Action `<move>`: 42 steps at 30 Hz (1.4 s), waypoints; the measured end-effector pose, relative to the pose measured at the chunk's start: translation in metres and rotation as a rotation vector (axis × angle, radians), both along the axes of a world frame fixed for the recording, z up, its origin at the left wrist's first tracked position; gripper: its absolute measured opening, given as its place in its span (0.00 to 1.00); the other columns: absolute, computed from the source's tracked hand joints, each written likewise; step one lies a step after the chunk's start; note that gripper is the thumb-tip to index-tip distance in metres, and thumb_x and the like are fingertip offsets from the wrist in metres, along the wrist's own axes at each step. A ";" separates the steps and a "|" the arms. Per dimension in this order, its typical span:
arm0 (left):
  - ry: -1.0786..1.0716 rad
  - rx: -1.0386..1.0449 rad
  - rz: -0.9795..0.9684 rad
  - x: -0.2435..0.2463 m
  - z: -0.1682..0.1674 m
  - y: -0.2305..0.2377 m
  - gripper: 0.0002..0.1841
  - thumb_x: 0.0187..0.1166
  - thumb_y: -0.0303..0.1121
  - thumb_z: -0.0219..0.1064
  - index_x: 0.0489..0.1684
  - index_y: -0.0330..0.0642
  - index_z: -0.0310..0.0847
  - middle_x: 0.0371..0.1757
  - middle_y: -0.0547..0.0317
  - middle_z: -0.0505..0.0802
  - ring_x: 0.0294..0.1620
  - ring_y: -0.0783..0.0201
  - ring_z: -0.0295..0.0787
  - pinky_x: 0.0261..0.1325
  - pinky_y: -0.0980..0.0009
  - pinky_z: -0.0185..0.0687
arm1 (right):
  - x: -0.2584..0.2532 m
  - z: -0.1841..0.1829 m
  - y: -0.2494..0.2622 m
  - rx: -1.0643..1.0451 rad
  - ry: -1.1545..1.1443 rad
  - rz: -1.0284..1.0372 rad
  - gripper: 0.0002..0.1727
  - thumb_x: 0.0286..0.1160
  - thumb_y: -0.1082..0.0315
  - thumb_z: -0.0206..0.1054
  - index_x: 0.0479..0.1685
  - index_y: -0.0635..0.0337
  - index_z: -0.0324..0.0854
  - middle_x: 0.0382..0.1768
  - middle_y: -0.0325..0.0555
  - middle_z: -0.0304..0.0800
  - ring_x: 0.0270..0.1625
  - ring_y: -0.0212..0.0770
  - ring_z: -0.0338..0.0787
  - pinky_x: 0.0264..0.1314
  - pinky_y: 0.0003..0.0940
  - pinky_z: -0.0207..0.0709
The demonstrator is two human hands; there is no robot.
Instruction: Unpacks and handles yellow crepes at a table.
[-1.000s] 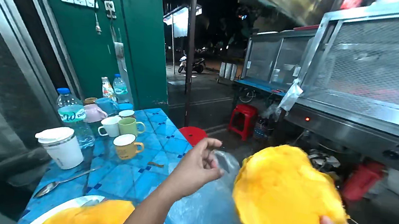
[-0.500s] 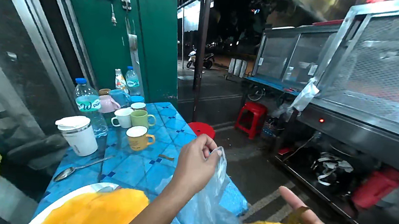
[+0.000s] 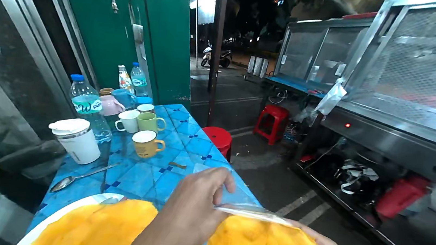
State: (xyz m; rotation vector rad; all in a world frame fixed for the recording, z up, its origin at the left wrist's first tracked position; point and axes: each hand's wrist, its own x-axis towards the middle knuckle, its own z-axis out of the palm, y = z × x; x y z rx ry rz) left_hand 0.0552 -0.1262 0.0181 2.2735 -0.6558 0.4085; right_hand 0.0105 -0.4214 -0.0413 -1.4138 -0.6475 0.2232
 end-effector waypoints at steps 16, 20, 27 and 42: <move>0.510 -1.163 -0.139 -0.035 -0.017 0.017 0.04 0.87 0.23 0.54 0.46 0.36 0.75 0.43 0.44 0.93 0.43 0.52 0.97 0.56 0.56 0.94 | -0.016 0.026 0.012 -0.040 0.160 -0.247 0.22 0.76 0.79 0.55 0.62 0.49 0.85 0.44 0.28 0.98 0.42 0.23 0.95 0.48 0.23 0.90; 0.577 -1.475 -0.219 -0.034 -0.022 0.018 0.15 0.92 0.30 0.44 0.44 0.40 0.79 0.37 0.50 0.92 0.37 0.63 0.94 0.46 0.65 0.93 | -0.015 0.005 0.024 0.012 0.252 -0.114 0.19 0.77 0.76 0.58 0.60 0.48 0.87 0.45 0.31 0.98 0.43 0.25 0.95 0.50 0.26 0.90; 0.185 -0.378 -0.278 -0.040 -0.064 0.051 0.13 0.92 0.44 0.56 0.51 0.43 0.77 0.21 0.67 0.77 0.18 0.76 0.71 0.22 0.78 0.69 | -0.003 -0.003 0.026 0.169 0.382 -0.318 0.16 0.79 0.74 0.52 0.51 0.53 0.86 0.39 0.37 0.99 0.40 0.28 0.96 0.45 0.27 0.91; 0.609 -1.418 0.170 -0.026 -0.058 0.041 0.10 0.93 0.27 0.44 0.49 0.37 0.72 0.46 0.48 0.90 0.47 0.56 0.93 0.56 0.58 0.91 | -0.007 -0.032 0.047 0.101 0.345 -0.130 0.21 0.77 0.81 0.54 0.64 0.57 0.82 0.46 0.36 0.98 0.45 0.30 0.96 0.53 0.30 0.91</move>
